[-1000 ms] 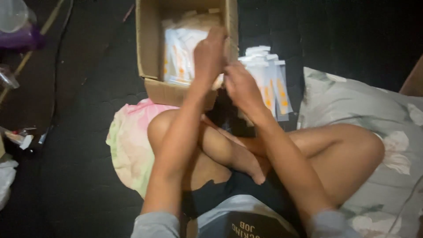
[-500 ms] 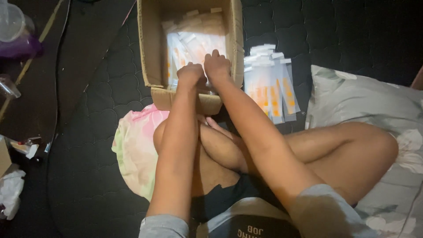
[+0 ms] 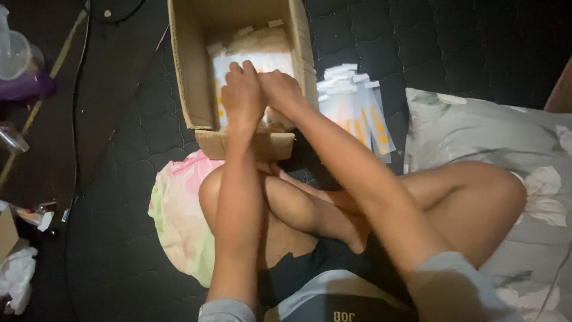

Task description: Sorting and packing individual plastic-wrapped pouches into a cardboard box while sitting on the floor.

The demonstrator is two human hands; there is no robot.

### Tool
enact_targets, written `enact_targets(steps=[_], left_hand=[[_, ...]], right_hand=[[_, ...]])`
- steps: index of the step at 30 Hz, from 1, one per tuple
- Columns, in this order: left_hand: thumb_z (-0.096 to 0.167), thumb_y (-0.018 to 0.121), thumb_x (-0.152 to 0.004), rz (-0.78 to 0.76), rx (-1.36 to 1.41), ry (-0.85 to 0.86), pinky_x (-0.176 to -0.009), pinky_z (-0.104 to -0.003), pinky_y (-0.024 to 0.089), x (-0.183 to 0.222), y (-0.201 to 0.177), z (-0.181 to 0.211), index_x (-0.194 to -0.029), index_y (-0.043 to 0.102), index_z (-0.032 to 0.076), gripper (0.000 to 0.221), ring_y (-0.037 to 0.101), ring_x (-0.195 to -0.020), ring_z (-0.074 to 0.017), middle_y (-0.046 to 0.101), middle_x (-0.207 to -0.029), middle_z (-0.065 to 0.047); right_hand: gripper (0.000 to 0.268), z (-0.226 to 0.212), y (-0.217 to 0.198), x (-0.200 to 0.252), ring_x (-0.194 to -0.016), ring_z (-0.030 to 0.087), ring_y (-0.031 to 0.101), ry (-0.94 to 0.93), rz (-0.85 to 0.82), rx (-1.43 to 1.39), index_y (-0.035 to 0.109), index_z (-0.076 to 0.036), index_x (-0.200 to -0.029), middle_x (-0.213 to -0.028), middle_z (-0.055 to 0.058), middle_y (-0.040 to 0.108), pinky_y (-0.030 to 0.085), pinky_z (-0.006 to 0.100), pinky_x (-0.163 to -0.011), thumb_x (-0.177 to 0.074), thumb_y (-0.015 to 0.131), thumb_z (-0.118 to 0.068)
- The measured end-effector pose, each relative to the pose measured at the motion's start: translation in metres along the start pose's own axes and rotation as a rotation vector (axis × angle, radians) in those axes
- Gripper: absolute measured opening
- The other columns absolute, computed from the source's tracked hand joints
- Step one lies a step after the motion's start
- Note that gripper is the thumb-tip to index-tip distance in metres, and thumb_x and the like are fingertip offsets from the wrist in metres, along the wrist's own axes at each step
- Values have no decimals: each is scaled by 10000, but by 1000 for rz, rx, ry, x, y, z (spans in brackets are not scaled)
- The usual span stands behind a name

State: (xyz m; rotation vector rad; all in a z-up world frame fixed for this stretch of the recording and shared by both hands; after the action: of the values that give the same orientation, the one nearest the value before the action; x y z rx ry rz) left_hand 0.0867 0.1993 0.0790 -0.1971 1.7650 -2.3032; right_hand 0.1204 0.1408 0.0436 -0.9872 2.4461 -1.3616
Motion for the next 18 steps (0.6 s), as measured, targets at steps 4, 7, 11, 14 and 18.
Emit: enact_targets(steps=[4,7,11,14,18], left_hand=[[46,637,-887,79,243,134,-787,-576,534,23,-48,8,-1063,572,6,192,575,-994,-483,513,-1017,-167],[141,664,-804,-6,264,253,-909,-539,441,34,-42,24,-953,635,144,152,579,-1069,-377,587,-982,-77],[216,684,-841,-60,286,336,-996,-520,366,50,-2,51,-938,668,199,100,696,-979,-287,714,-866,-30],[200,658,-895,-209,437,381,-911,-543,438,69,2,84,-982,672,130,113,695,-961,-392,726,-893,-145],[161,627,-932,-517,667,429,-835,-561,529,92,15,125,-994,664,57,126,705,-947,-497,741,-923,-255]], right_hand=[[157,-16,-34,44,-808,503,717,-306,61,109,707,-12,-969,-889,215,712,570,630,-684,-828,666,-68],[81,-15,-79,97,-897,455,704,-424,127,38,674,-133,-979,-899,153,704,563,572,-734,-924,616,-136],[102,27,-106,143,-910,438,713,-382,60,-52,700,-76,-1022,-943,184,742,558,567,-777,-988,614,-121],[91,71,-104,165,-891,380,734,-352,79,-76,739,-96,-1023,-930,132,767,572,494,-767,-977,669,-131],[72,114,-106,198,-876,331,749,-262,149,-238,756,-113,-1014,-887,83,786,577,416,-765,-962,726,-153]])
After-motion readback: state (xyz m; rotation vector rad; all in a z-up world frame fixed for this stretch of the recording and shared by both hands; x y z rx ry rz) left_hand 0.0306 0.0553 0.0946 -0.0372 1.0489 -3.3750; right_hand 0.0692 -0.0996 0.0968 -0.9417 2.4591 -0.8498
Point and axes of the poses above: each hand's wrist, its own x-axis away from the middle knuckle, its own y-axis out of the palm, z = x × y, the point moved 9 cm from there along -x, towards the middle knuckle
